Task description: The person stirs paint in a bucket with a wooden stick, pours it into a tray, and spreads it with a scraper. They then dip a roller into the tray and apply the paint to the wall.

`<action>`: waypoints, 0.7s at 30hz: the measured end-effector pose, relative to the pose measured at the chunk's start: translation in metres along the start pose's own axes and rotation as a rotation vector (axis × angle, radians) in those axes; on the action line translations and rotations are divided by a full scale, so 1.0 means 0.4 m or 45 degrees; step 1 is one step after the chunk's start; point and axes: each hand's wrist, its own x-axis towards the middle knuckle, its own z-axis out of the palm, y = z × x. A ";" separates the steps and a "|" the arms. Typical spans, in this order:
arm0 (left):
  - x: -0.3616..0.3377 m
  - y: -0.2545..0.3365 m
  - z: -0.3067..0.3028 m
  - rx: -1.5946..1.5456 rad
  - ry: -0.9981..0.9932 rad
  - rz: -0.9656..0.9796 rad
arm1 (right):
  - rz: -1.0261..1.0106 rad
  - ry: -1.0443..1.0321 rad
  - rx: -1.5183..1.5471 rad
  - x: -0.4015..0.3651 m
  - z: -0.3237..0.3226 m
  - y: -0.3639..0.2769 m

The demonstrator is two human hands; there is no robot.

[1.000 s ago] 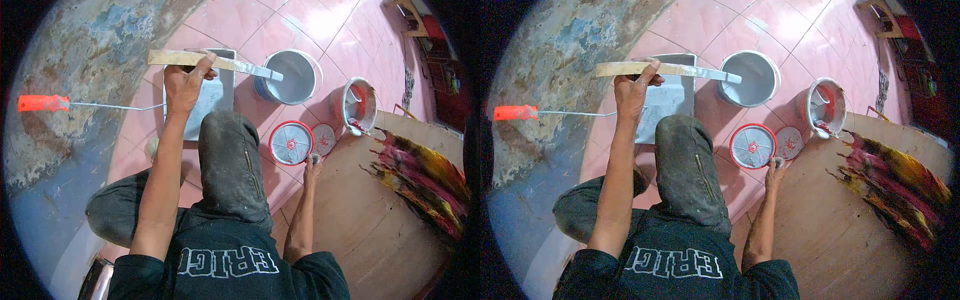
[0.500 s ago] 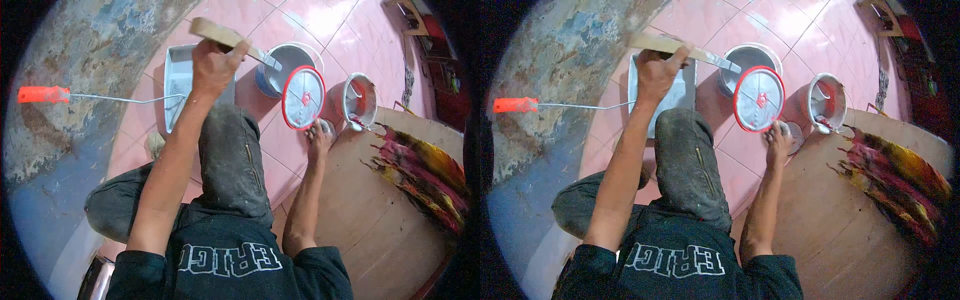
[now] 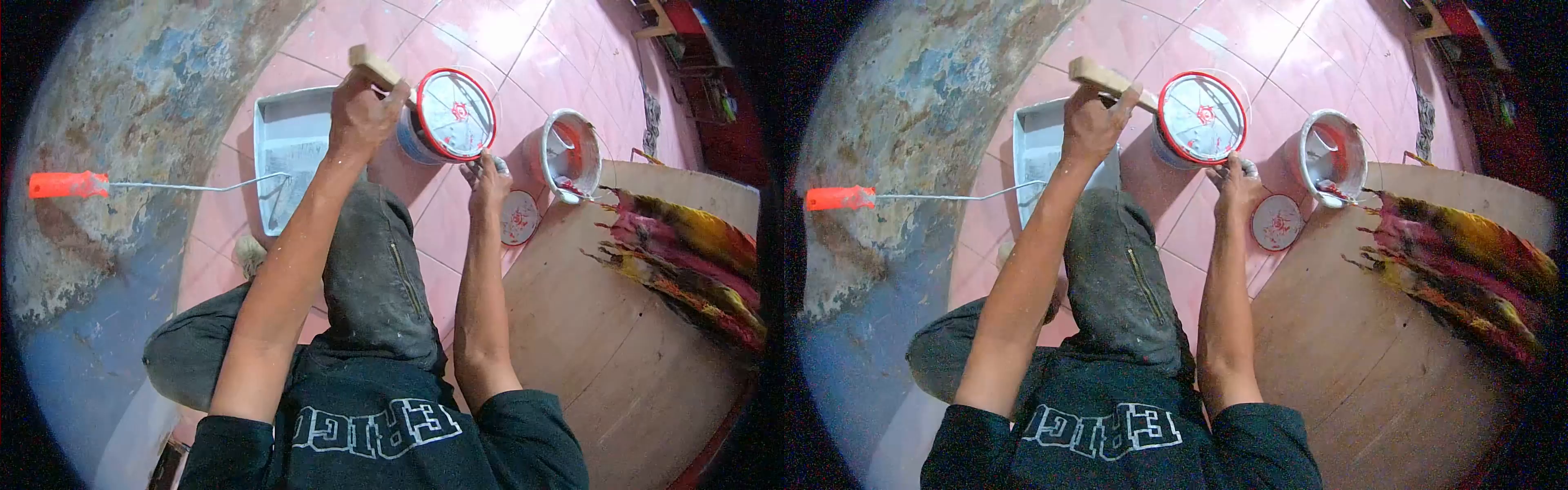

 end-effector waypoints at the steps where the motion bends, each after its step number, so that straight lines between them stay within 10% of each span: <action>1: -0.012 -0.013 0.006 -0.049 -0.051 -0.148 | -0.006 0.010 0.004 -0.008 0.007 0.007; 21: -0.083 -0.114 0.147 -0.352 -1.102 -1.101 | -0.018 0.139 -0.148 -0.015 0.046 0.146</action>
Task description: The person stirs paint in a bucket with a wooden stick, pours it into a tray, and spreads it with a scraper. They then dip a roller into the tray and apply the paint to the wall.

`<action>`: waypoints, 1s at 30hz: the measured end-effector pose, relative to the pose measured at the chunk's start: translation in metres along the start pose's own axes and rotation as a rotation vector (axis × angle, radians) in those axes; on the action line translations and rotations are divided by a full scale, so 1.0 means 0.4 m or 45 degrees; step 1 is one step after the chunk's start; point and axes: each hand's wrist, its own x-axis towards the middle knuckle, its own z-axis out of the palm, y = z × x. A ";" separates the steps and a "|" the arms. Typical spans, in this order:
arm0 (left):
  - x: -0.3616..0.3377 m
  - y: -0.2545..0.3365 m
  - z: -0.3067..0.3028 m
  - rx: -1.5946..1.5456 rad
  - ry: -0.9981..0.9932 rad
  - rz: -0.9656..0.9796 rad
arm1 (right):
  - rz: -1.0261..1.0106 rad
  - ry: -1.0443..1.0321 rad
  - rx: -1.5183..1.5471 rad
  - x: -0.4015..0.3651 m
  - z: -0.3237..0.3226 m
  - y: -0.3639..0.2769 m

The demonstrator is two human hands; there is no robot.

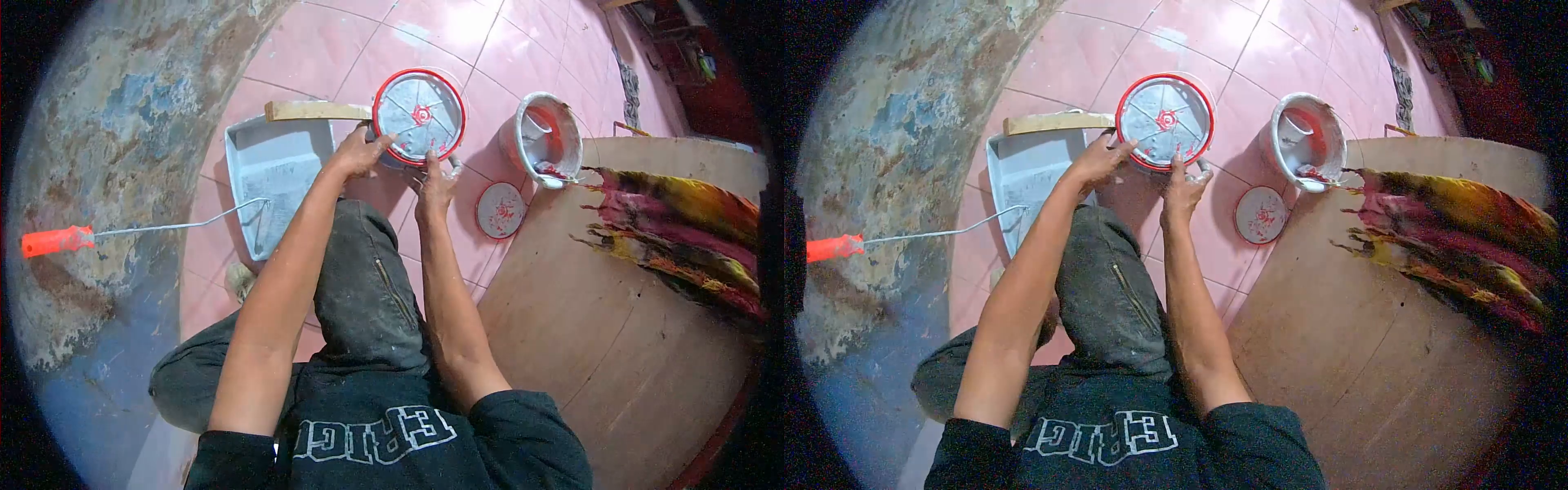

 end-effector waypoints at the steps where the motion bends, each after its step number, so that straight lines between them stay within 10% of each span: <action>1: -0.014 0.008 0.010 -0.044 0.129 0.037 | 0.005 0.041 -0.024 -0.003 0.004 -0.006; 23: 0.233 0.123 0.116 -0.385 0.066 0.202 | -0.057 0.034 -0.266 0.294 -0.253 -0.205; 26: 0.145 0.131 0.093 -0.404 -0.017 0.226 | -0.880 0.324 -0.761 0.503 -0.423 -0.202; 30: 0.043 0.021 0.062 -0.641 0.011 0.148 | -1.237 0.170 -1.505 0.479 -0.395 -0.358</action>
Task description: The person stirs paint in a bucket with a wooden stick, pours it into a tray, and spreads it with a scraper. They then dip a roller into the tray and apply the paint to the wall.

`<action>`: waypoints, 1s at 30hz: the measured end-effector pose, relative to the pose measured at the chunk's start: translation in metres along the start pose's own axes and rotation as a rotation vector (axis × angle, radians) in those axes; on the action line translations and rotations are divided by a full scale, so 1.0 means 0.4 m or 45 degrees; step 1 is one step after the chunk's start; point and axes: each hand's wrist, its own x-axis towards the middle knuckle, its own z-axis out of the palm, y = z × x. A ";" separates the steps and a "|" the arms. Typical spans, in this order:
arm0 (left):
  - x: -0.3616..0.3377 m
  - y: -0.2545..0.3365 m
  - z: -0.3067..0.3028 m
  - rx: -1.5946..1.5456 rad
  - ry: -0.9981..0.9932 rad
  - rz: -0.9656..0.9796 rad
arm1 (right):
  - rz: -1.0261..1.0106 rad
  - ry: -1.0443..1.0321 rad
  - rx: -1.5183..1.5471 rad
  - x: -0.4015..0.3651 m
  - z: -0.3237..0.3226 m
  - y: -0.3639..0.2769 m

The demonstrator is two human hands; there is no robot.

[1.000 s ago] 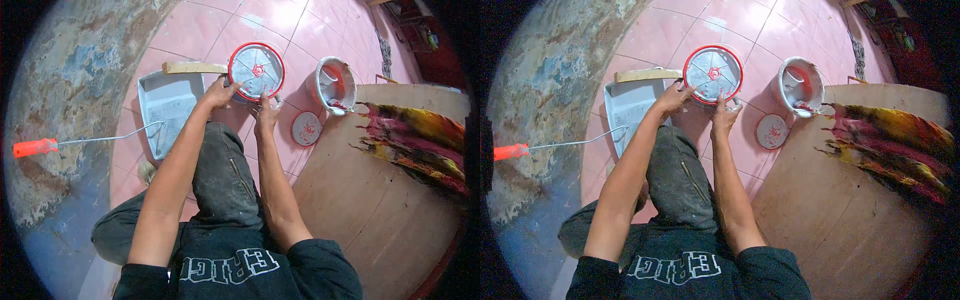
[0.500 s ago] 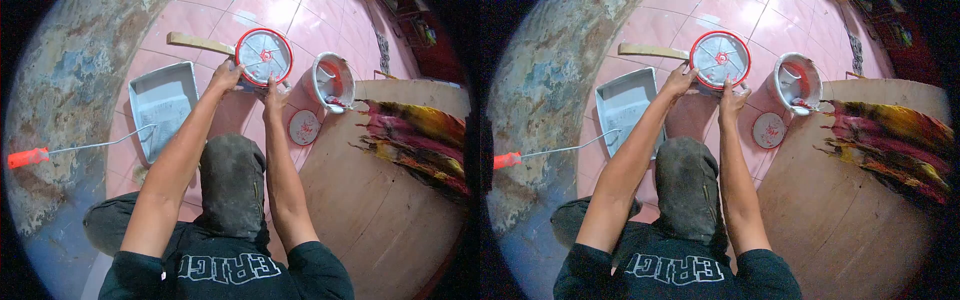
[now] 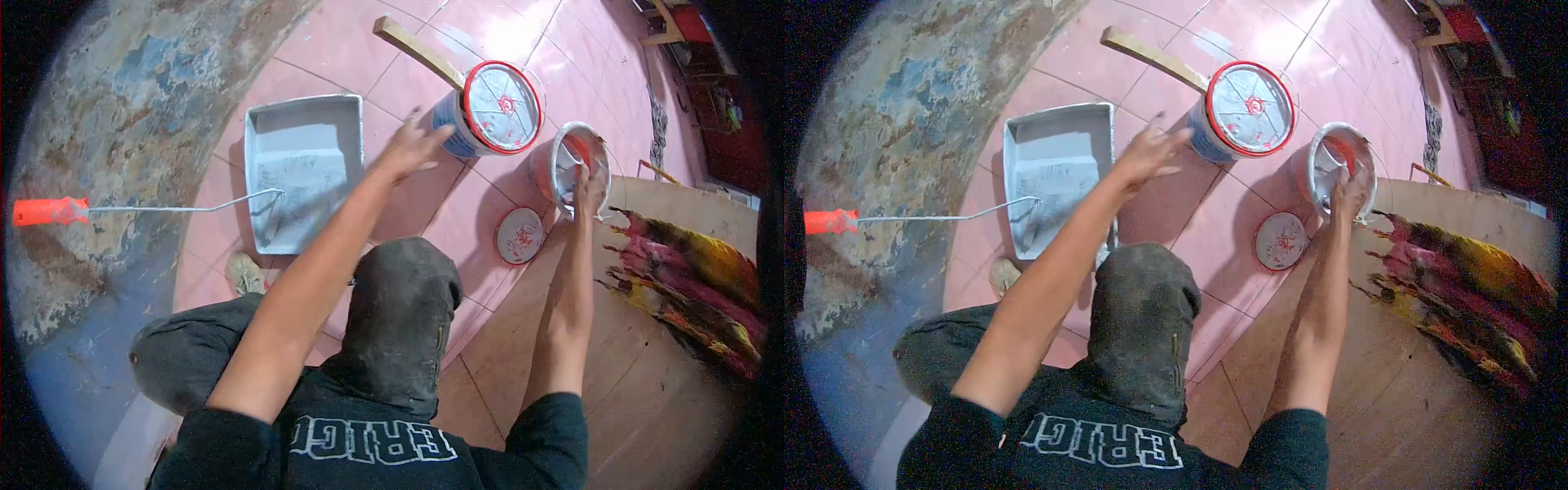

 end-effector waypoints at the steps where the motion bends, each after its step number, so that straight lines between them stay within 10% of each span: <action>1: -0.054 -0.018 -0.043 -0.089 -0.033 0.057 | -0.198 -0.064 -0.100 0.013 0.003 0.016; 3: -0.187 -0.036 -0.152 -0.335 -0.051 0.054 | -0.303 -0.103 -0.313 0.029 0.084 0.128; 4: -0.258 -0.030 -0.192 -0.223 0.045 0.093 | 0.197 -0.557 -0.277 0.049 0.073 0.085; 5: -0.336 -0.013 -0.232 -0.122 0.128 0.128 | 0.148 -0.603 -0.295 0.048 0.078 0.086; 14: -0.825 0.126 -0.462 0.238 0.825 0.341 | -0.078 -0.541 -0.353 0.042 0.097 0.079; 30: -1.068 0.211 -0.499 0.602 1.121 0.415 | -0.600 -0.668 -0.585 -0.003 0.142 0.149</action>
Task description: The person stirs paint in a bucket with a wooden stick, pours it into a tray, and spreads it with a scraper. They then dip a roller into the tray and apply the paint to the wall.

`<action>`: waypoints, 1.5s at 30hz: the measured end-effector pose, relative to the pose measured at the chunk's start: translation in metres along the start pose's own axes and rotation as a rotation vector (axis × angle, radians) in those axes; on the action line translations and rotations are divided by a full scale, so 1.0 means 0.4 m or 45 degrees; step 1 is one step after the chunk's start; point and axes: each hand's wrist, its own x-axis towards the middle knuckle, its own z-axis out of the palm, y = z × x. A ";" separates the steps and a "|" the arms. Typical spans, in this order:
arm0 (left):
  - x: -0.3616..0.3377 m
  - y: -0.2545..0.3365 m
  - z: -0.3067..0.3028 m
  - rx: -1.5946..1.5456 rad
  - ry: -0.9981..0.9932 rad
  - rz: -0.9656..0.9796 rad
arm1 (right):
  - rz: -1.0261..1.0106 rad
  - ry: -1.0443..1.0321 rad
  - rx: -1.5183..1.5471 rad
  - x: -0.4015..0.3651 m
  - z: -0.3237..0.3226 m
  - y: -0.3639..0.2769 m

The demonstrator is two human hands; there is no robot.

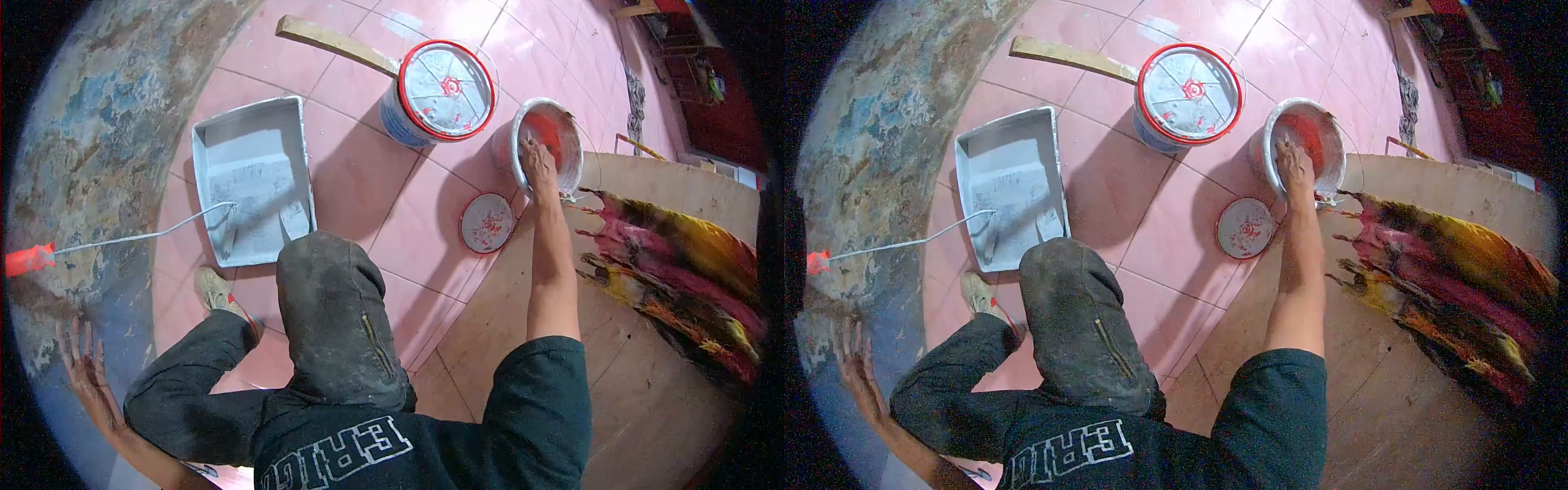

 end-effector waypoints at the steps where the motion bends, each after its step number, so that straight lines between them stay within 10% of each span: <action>1: -0.008 -0.001 -0.008 0.012 0.025 -0.004 | -0.002 -0.059 0.004 0.004 0.009 0.003; 21: -0.148 -0.127 -0.312 0.551 0.653 -0.152 | 0.947 0.200 1.330 -0.132 -0.128 0.016; 22: -0.169 -0.108 -0.337 0.811 0.690 -0.087 | 0.504 0.493 0.658 -0.165 -0.027 0.089; 29: -0.098 -0.125 -0.282 1.240 1.213 0.435 | 0.611 0.483 1.021 -0.210 -0.141 0.070; 38: 0.071 0.123 -0.409 1.695 0.665 1.171 | 0.209 0.622 0.590 -0.136 -0.530 -0.194; 45: 0.162 0.127 -0.507 1.964 0.303 1.328 | 0.121 0.639 1.203 -0.118 -0.850 -0.598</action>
